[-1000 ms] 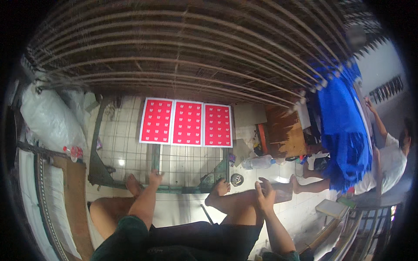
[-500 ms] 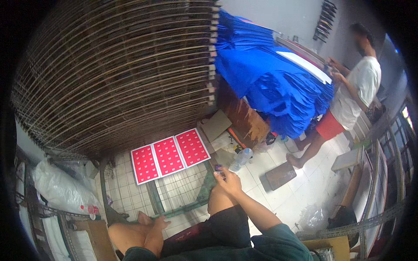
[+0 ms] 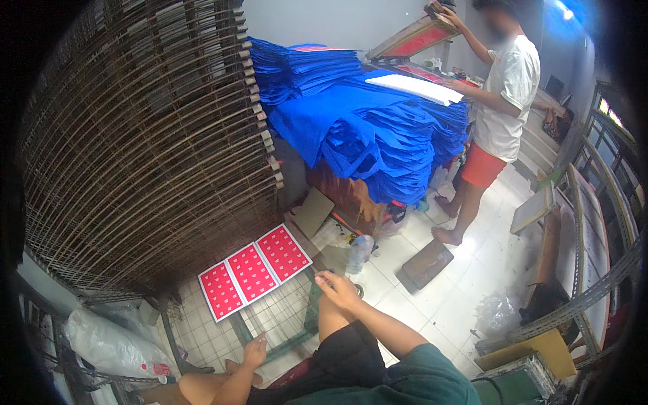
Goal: The person sits on the floor and receives red printed sheets from a coworker. They place the sheets onto a metal drying rack, arranging them in a grid pattern. The person continues to stack the sheets one by one as they are handed over.
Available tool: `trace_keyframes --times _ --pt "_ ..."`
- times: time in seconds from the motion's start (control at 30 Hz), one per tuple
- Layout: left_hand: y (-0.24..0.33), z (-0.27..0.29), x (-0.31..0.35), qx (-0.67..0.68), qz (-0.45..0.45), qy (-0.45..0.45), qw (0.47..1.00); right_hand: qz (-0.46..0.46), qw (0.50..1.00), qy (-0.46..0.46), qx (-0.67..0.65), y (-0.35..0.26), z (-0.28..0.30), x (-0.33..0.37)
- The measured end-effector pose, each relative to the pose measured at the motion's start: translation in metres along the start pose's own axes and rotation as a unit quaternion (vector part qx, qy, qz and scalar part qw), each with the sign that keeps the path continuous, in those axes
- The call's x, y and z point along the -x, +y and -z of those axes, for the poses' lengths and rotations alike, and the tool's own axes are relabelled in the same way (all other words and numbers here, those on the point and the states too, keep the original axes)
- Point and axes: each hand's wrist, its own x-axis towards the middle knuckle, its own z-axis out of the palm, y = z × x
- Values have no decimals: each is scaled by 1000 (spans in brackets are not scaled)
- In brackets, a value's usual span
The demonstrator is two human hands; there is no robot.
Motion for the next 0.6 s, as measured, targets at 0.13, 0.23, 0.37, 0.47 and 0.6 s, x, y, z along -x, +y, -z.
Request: trace_keyframes --times 0.13,0.23,0.37,0.47,0.6 --pt "55 35 4 -11 11 7 1000 83 993 -41 -69 -41 35 -22" --pt "63 37 25 -7 -77 99 992 195 977 -22 -88 -101 85 -45" --pt "84 20 54 102 -44 125 986 294 945 73 -126 -160 162 -85" --pt "60 -4 67 108 3 50 993 300 921 246 -42 -186 211 -130" --pt "56 -17 61 100 20 38 994 206 794 410 398 -145 268 -199"
